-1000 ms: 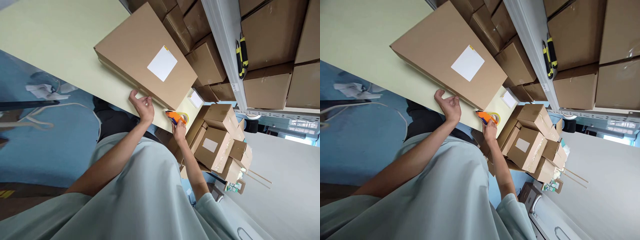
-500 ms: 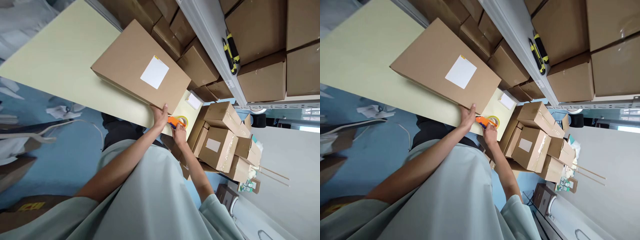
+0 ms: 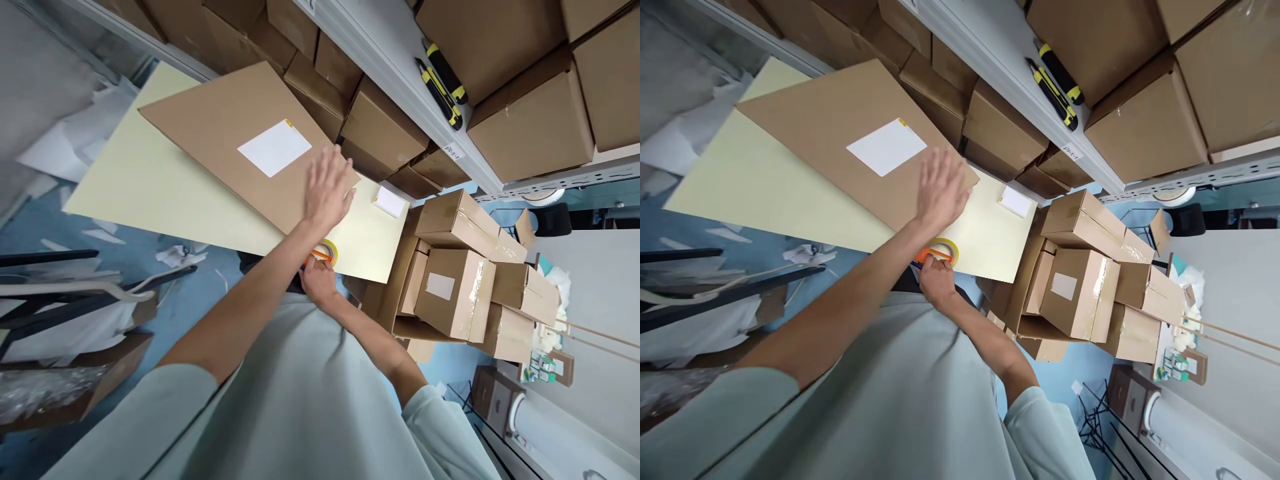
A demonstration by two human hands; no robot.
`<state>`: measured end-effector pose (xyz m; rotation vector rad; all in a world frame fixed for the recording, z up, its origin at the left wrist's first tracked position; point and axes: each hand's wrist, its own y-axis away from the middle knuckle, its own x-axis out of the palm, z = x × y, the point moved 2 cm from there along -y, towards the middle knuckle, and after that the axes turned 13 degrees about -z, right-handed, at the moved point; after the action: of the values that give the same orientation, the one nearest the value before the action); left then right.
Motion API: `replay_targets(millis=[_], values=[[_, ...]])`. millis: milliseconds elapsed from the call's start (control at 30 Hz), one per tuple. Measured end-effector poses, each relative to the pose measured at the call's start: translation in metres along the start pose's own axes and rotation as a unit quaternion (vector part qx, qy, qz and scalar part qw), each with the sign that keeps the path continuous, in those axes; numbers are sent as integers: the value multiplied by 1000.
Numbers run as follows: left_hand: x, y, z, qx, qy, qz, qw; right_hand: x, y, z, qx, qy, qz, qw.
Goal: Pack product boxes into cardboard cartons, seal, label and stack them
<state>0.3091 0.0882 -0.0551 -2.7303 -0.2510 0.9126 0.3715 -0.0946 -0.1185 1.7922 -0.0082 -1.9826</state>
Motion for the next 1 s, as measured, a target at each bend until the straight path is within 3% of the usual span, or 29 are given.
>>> replay_targets(millis=[133, 267, 400, 533, 767, 867, 1000], values=[[47, -25, 8, 24, -34, 80, 996, -6, 4, -12, 28, 16, -8, 999], [57, -19, 19, 23, -47, 96, 994, -10, 7, -26, 24, 33, -27, 999], [54, -17, 20, 33, -33, 101, 994, -10, 11, -40, -8, 47, -32, 998], [52, -17, 20, 36, -23, 101, 994, -16, 33, -72, -1, 79, -22, 997], [32, 5, 19, 60, 8, 124, 990, -57, 92, -145, 39, 131, 21, 990], [15, 27, 19, 87, 19, 146, 985, -75, 83, -161, 13, 138, 12, 990], [-9, 61, 24, 126, 37, 185, 974, -84, 34, -160, -38, 127, -4, 991]])
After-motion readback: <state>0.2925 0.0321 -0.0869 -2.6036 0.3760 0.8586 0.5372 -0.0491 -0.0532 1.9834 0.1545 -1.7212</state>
